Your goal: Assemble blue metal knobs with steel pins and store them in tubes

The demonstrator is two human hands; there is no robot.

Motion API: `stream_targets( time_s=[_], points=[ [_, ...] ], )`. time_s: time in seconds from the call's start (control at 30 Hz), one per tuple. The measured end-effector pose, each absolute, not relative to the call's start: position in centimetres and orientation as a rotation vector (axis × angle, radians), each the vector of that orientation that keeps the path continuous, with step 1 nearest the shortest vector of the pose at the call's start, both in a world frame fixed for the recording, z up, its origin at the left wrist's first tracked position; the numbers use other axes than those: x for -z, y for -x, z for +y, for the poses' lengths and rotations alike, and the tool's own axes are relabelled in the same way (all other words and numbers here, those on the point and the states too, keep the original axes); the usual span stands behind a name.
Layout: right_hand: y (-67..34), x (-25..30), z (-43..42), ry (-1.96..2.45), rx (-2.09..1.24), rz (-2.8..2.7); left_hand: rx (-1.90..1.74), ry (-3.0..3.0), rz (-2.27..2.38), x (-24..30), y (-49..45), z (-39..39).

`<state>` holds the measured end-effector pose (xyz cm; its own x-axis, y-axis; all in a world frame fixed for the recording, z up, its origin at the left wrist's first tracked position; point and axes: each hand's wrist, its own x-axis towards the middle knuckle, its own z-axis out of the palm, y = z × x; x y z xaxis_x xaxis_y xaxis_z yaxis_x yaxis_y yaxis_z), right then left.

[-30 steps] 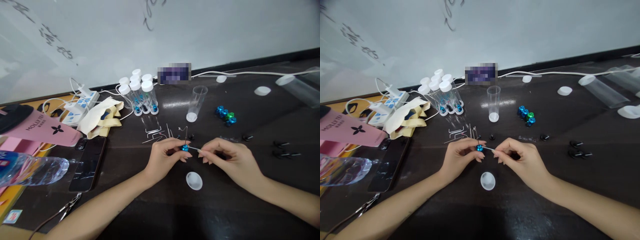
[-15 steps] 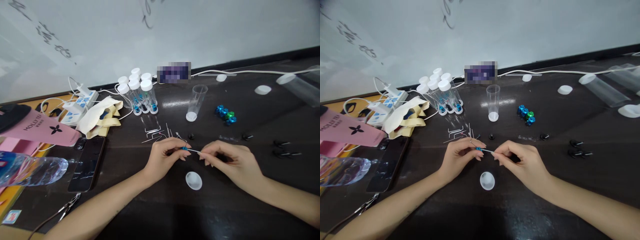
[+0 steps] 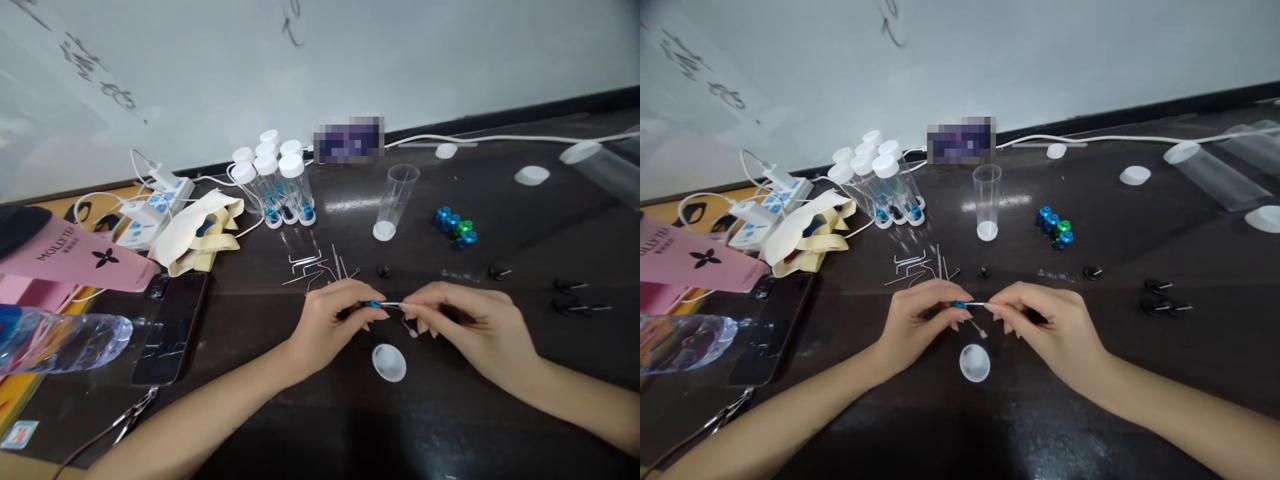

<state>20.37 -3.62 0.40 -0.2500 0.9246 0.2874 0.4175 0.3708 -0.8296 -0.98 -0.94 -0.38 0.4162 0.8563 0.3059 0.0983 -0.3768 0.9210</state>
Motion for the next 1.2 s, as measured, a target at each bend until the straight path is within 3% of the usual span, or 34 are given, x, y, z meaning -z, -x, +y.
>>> stream_targets(
  time_s=[0.7, 1.2],
  points=[
    [-20.69, 0.10, -4.15, 1.034, -0.421, -2.037, -0.873, -1.252, 0.759, 0.61, 0.70, -0.59],
    [-20.24, 0.18, -3.92, 0.997, -0.494, -1.996, -0.886, -1.405, 0.765, 0.73, 0.91, -0.51]
  ],
)
